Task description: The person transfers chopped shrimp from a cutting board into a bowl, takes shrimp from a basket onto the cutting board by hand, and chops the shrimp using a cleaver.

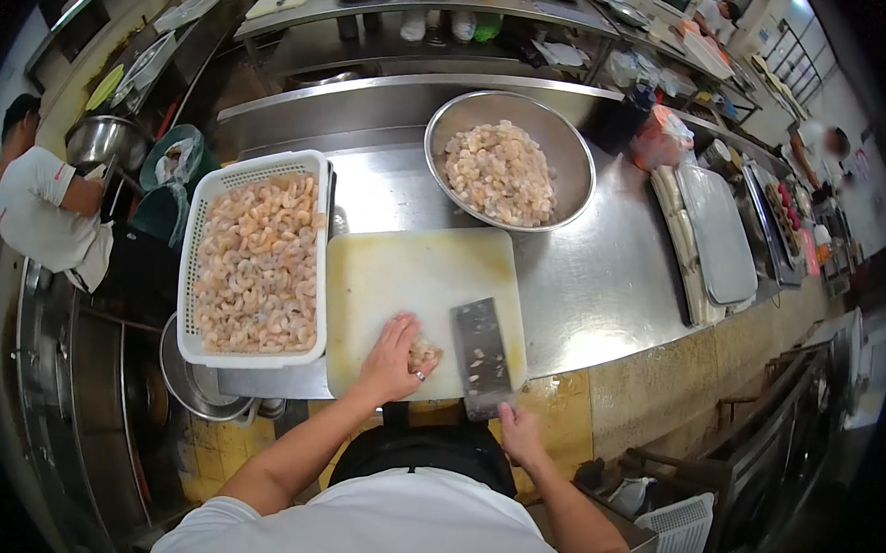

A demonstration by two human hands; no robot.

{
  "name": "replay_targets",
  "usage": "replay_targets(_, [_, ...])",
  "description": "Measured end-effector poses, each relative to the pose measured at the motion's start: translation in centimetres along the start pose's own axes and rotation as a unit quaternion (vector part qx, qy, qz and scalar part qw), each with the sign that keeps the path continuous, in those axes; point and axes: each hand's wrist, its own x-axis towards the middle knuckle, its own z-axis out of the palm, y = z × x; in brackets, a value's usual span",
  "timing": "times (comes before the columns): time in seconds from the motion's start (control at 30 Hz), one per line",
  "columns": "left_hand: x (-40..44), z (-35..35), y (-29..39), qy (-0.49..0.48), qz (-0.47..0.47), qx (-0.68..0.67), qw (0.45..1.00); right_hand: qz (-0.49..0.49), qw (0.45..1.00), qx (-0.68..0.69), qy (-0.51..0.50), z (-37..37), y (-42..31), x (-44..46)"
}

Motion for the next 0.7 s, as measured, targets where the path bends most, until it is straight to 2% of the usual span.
replay_targets(0.1, [-0.4, 0.1, 1.6, 0.011, -0.046, 0.004, 0.999, -0.061, 0.997, 0.035, 0.007, 4.6, 2.0, -0.9])
replay_targets(0.13, [-0.6, 0.2, 2.0, 0.011, -0.058, 0.016, 0.998, -0.018, 0.996, 0.082, -0.003, 6.4, 1.9, -1.1])
replay_targets(0.23, [-1.1, 1.0, 2.4, 0.035, -0.069, 0.018, 0.997, -0.057, 0.997, 0.043, 0.024, 9.1, -0.9, -1.9])
replay_targets(0.33, [-1.0, 1.9, 1.8, 0.059, -0.082, -0.005, 0.995, -0.049, 0.997, 0.059, -0.012, 11.6, -2.2, -0.8])
replay_targets(0.37, [-0.8, 2.2, 1.5, 0.068, -0.088, -0.013, 0.994, -0.019, 0.997, 0.067, -0.029, 11.7, -3.0, -0.7])
replay_targets(0.43, [0.0, 2.0, 1.3, 0.094, -0.086, -0.038, 0.991, 0.037, 0.994, 0.083, -0.064, 10.2, -7.0, -0.9])
replay_targets(0.5, [1.3, 1.8, 1.1, 0.122, -0.079, -0.048, 0.988, -0.027, 0.997, 0.054, -0.037, 9.9, -7.1, 0.2])
replay_targets(0.57, [3.9, 0.9, 2.0, 0.169, -0.054, -0.038, 0.983, -0.087, 0.996, 0.023, -0.003, 7.4, -10.3, 0.4])
replay_targets(0.7, [11.6, -2.0, 5.8, 0.24, 0.008, -0.061, 0.969, -0.097, 0.993, 0.026, 0.062, 0.8, -17.3, 0.4])
